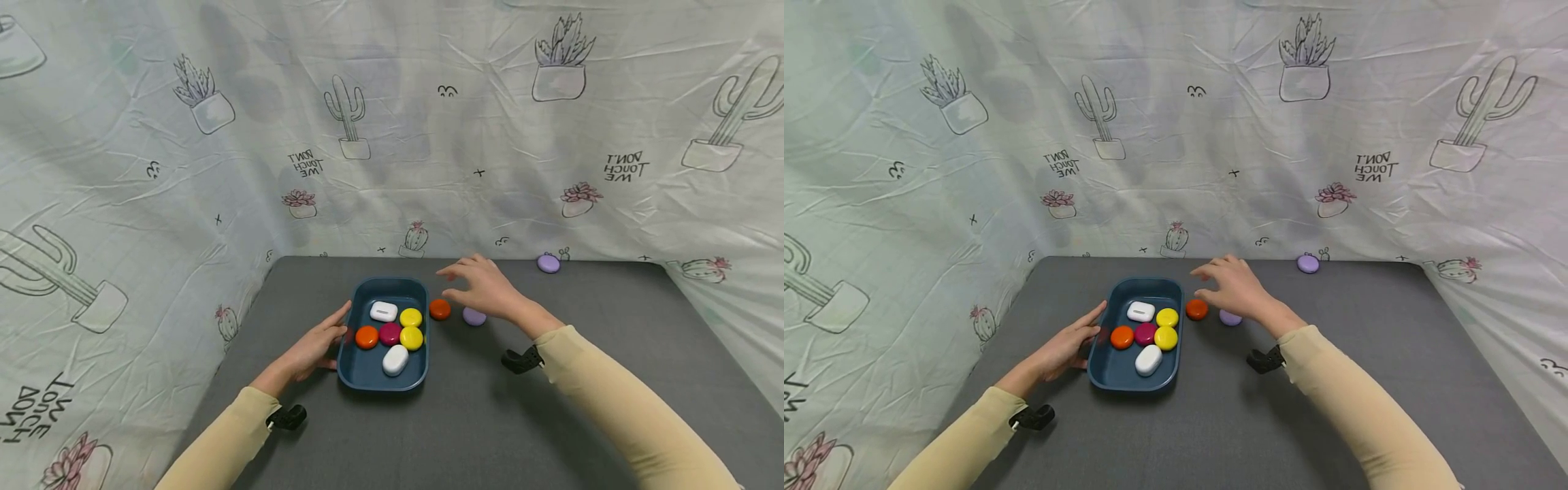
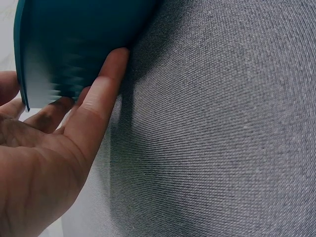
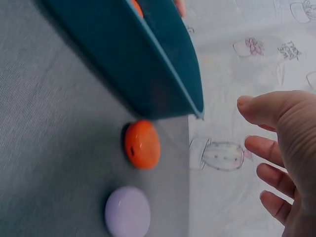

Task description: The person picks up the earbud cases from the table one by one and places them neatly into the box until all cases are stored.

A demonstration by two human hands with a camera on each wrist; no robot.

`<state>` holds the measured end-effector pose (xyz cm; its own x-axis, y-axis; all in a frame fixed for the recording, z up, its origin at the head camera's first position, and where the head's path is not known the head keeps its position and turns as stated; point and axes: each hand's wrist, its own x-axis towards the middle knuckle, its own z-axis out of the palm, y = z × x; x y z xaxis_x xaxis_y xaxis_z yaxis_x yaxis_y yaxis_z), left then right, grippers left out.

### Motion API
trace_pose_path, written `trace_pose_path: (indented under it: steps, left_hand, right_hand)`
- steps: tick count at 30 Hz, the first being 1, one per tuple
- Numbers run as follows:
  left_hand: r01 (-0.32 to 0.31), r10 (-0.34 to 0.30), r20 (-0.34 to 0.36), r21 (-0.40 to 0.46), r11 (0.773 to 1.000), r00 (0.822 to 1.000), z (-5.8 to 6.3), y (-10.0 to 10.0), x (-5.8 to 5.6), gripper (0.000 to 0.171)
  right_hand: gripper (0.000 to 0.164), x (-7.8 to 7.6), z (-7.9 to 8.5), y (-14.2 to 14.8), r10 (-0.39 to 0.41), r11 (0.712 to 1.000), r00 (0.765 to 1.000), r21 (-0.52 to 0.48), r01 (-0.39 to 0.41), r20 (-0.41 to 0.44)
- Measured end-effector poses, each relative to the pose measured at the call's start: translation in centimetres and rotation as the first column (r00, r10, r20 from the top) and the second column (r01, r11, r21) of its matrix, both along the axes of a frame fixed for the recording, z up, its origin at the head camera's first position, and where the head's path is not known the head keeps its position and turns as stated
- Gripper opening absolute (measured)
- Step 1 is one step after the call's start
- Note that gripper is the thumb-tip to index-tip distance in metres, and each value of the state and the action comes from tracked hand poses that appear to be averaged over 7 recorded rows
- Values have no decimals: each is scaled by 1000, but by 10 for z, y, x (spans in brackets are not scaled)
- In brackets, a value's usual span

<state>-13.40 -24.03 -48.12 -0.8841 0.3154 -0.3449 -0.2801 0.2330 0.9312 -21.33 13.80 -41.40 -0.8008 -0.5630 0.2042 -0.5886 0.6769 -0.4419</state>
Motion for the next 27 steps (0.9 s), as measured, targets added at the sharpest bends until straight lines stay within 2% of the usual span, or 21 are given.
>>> trace_pose_path:
  steps: [13,18,27]
  left_hand:
    - [-9,8,-19,-23,1000,1000,-4,-1,-1,58]
    - [-26,25,-14,-21,999,1000,-4,-1,0,57]
    - [-21,21,-17,-33,999,1000,-4,-1,-1,57]
  right_hand:
    - [48,2,-23,37,-43,999,999,11,43,6]
    - [52,2,-32,46,-56,998,998,24,55,7]
    - [62,4,-48,56,-56,997,998,54,54,35]
